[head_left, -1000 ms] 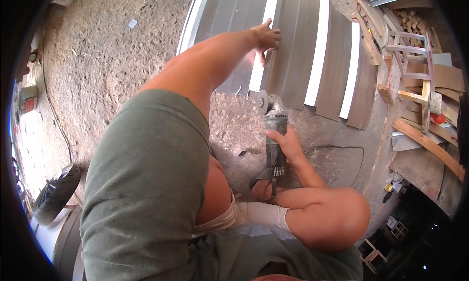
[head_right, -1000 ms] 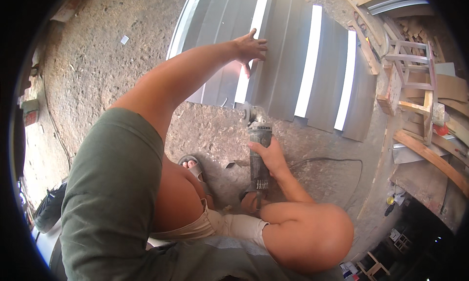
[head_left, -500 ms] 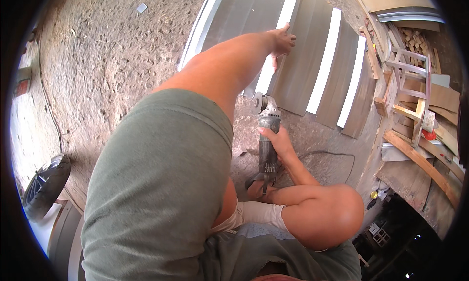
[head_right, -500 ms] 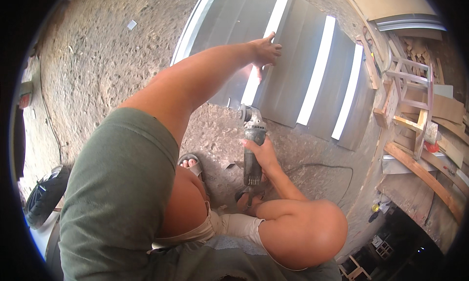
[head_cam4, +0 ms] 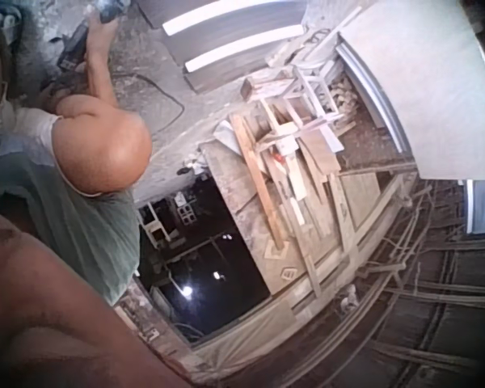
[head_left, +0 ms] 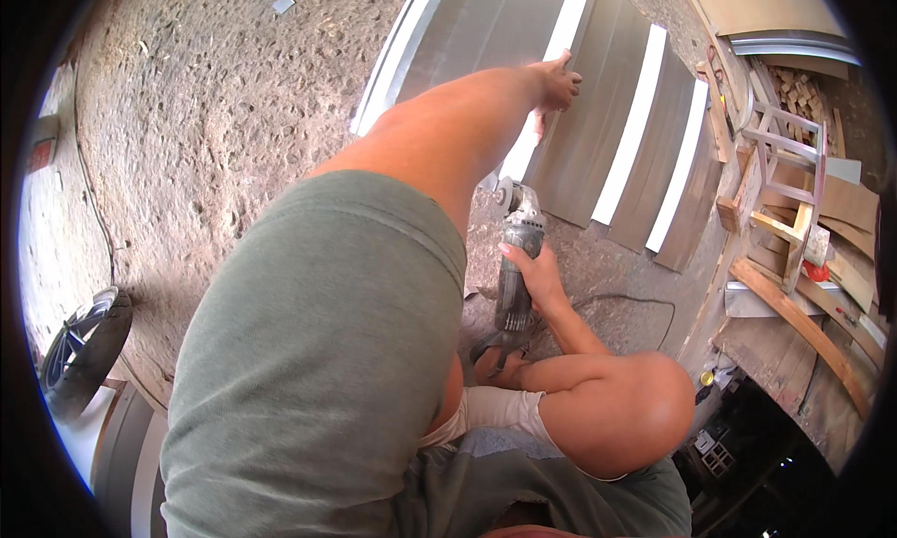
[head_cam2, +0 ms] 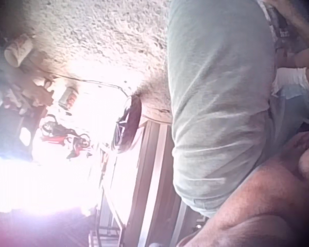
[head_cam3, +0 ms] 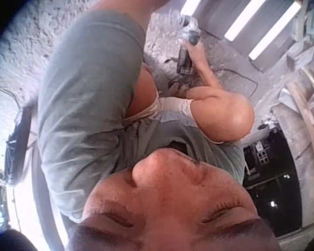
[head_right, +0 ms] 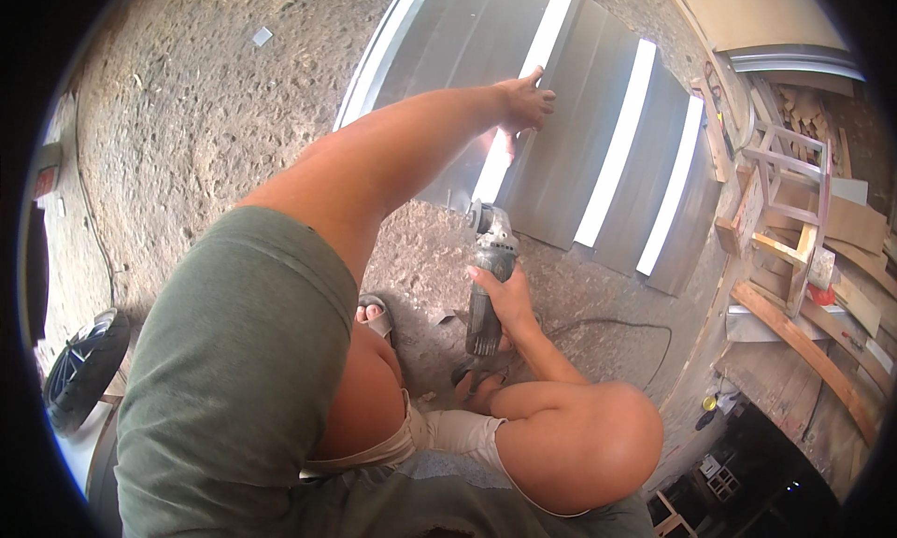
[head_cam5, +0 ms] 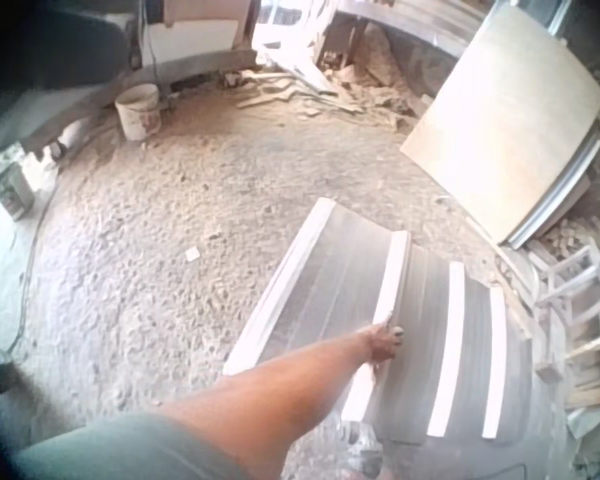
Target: The person cuts a corrugated metal sheet using an angle grinder while sitting on the ground.
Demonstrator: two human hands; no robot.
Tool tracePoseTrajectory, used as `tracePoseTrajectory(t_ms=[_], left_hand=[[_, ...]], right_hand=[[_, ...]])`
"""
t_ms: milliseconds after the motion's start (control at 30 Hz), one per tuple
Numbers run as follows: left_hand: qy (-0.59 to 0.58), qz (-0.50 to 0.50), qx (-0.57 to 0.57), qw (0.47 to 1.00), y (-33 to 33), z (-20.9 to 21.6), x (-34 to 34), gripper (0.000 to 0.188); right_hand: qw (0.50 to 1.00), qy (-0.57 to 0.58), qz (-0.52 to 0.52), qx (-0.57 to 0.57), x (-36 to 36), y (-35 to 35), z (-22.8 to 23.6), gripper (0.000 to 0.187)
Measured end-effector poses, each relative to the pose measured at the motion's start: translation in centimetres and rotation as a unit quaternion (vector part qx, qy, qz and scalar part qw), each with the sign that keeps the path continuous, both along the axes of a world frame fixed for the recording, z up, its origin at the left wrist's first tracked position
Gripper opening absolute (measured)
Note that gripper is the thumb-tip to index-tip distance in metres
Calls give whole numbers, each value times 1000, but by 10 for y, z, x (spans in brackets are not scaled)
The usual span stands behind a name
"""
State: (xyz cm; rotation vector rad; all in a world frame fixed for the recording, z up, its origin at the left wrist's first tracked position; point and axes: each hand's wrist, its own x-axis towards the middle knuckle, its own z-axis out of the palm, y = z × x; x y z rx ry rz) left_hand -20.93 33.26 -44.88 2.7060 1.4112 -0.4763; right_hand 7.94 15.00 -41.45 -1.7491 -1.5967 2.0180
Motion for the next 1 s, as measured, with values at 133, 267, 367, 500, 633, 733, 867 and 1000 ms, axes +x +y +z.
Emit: tracePoseTrajectory(t_ms=[133,267,367,500,633,733,867,1000], left_hand=[[5,7,5,1000,-5,-7,-2,81],[0,9,-18,1000,-4,-1,-1,85],[-34,42,-37,998,0,1,-8,94],[-165,255,84,949,-28,14,-53,102],[-162,571,149,791,-92,-8,-134,112],[-231,683,26,693,-146,-1,-162,130],[-318,705,-86,628,-199,-19,-162,120],[-355,736,19,577,-217,-48,-159,115]], right_hand=[[1000,15,1,17,4,-3,-2,44],[999,7,20,44,8,-2,-6,47],[999,6,18,33,10,-3,-7,49],[999,38,-1,12,14,-3,9,50],[998,64,1,1,20,7,12,53],[997,72,10,8,19,11,16,52],[996,84,-9,-26,8,13,25,47],[994,90,-13,-65,5,10,30,43]])
